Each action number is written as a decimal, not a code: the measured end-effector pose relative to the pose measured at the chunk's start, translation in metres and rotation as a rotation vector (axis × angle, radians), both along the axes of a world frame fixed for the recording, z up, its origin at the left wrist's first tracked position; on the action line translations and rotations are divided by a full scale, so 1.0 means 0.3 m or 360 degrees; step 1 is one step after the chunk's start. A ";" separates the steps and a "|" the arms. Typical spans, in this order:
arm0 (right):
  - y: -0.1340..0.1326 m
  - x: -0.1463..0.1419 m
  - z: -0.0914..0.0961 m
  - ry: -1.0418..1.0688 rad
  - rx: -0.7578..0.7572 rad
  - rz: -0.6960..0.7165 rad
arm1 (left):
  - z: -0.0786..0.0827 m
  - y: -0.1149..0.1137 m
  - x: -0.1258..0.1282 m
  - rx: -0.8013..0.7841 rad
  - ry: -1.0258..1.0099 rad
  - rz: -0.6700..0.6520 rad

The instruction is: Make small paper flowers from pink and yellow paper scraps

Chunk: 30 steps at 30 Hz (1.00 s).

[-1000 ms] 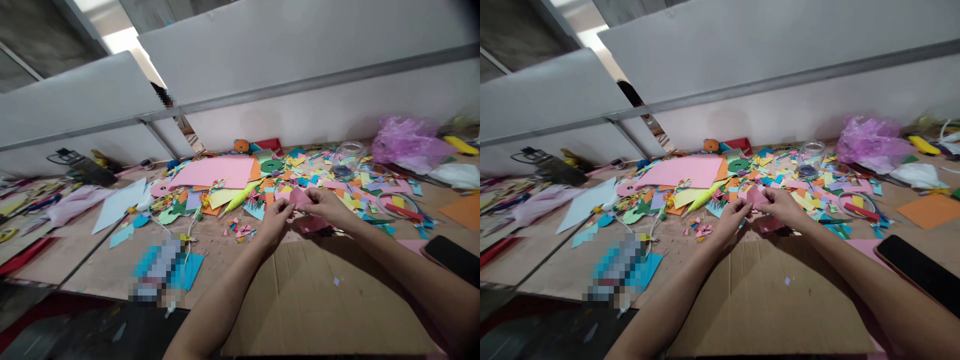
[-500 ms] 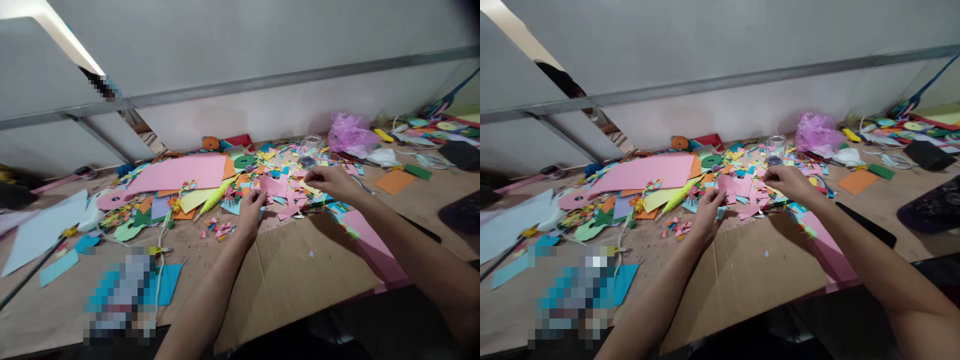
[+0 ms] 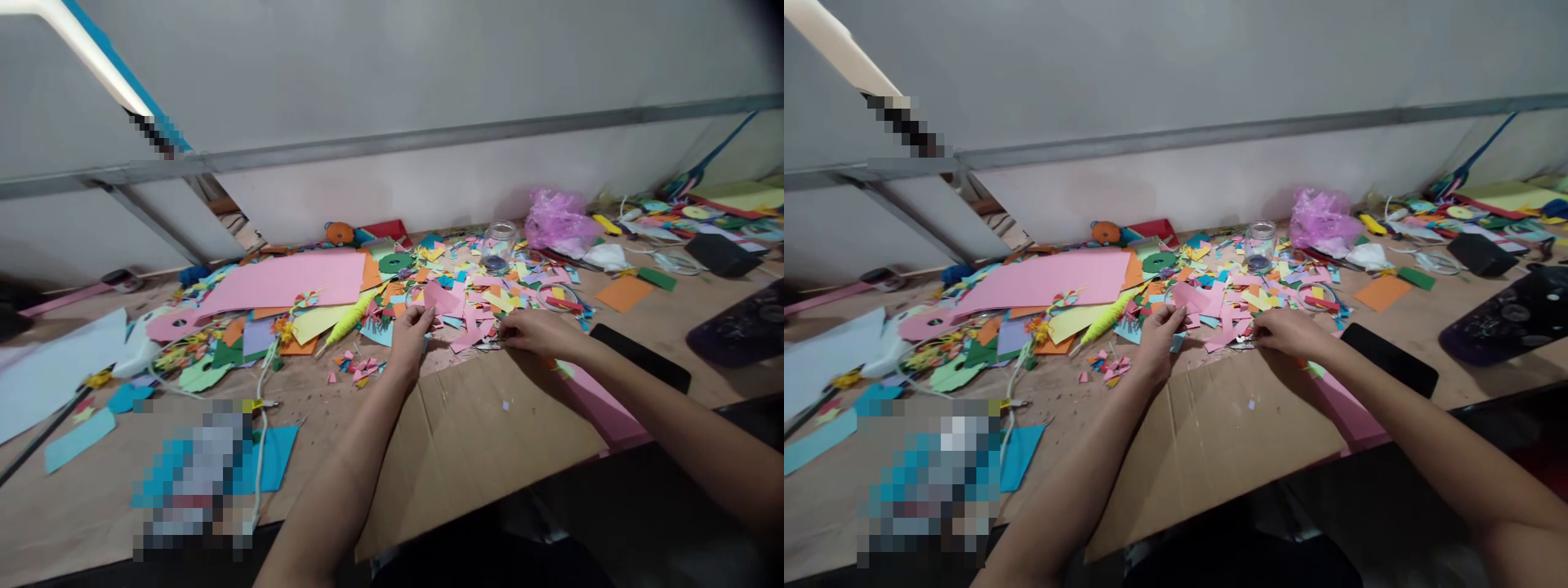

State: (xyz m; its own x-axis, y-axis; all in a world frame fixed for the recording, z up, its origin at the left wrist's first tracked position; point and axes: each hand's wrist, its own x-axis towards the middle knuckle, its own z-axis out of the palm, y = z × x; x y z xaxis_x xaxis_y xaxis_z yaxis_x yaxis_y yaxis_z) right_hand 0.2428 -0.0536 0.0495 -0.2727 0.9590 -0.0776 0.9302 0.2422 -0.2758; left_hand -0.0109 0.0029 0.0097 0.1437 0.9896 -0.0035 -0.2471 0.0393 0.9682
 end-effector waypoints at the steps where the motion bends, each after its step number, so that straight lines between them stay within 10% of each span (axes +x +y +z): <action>1: 0.006 -0.011 0.000 -0.0011 0.0007 -0.0013 | 0.000 -0.001 -0.001 -0.0010 0.0000 -0.0006; 14: 0.013 0.006 0.023 -0.0449 0.0219 0.0024 | -0.020 0.013 0.000 -0.0020 -0.0045 -0.0058; 24: 0.029 0.012 0.014 0.1069 0.0101 -0.0202 | -0.013 0.015 -0.002 -0.0035 -0.0136 -0.0030; 30: 0.091 -0.087 0.032 0.2007 -0.0383 -0.0417 | -0.009 0.024 -0.011 -0.0098 -0.0185 -0.0021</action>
State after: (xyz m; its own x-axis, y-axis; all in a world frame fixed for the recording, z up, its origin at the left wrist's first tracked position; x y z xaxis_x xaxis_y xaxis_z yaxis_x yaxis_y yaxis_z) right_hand 0.2168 -0.0263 0.0590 -0.0920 0.9923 -0.0834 0.0142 -0.0824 -0.9965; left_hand -0.0143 0.0099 0.0069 0.1598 0.9860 -0.0468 -0.3564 0.1019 0.9288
